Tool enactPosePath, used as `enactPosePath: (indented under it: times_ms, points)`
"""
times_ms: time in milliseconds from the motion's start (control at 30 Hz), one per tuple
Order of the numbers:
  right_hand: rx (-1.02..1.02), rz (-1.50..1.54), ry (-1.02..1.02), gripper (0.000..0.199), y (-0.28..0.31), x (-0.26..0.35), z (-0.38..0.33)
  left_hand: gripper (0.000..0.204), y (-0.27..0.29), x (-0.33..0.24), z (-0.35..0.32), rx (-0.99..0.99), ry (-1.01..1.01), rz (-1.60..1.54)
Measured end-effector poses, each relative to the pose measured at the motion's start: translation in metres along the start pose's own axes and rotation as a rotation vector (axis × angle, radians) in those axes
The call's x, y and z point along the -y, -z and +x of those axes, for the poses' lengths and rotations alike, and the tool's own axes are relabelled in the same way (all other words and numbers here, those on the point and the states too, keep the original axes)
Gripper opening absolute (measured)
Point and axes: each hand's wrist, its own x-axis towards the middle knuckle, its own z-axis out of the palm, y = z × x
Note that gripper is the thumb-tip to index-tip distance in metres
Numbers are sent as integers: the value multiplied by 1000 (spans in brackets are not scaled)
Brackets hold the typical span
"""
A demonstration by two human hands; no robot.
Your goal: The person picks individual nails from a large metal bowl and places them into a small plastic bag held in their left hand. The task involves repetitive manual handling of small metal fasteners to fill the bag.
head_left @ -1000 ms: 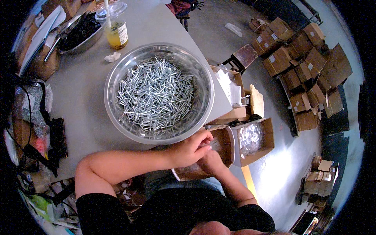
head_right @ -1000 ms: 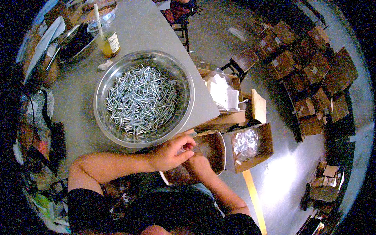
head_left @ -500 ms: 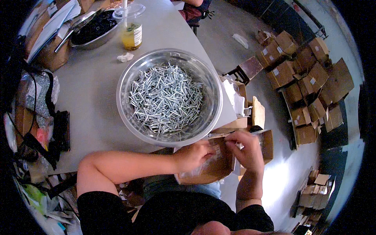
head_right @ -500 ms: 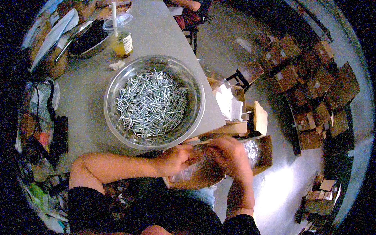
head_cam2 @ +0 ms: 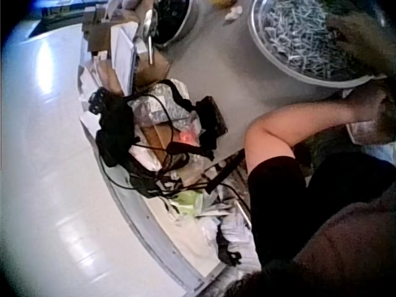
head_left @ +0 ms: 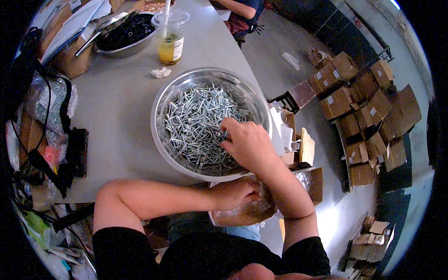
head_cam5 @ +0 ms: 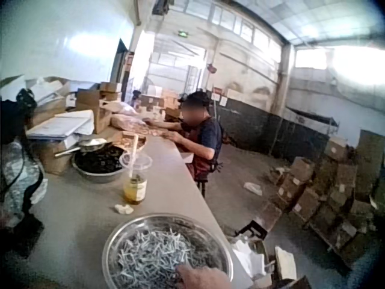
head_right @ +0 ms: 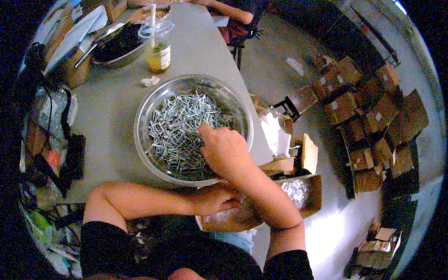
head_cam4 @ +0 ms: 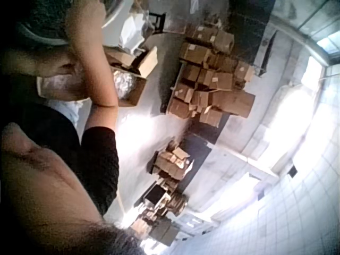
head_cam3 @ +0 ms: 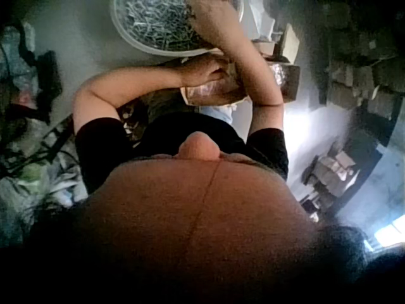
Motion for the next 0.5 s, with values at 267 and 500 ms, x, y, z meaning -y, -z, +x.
enactPosePath:
  times_ms: [267, 500]
  points:
    - [67, -102, -98, 33, 3, 14, 0, 18, -12, 11, 1, -136, -107, -84]
    - [69, -57, -122, 39, 1, 6, 5, 18, -7, 5, -2, 54, 116, -72]
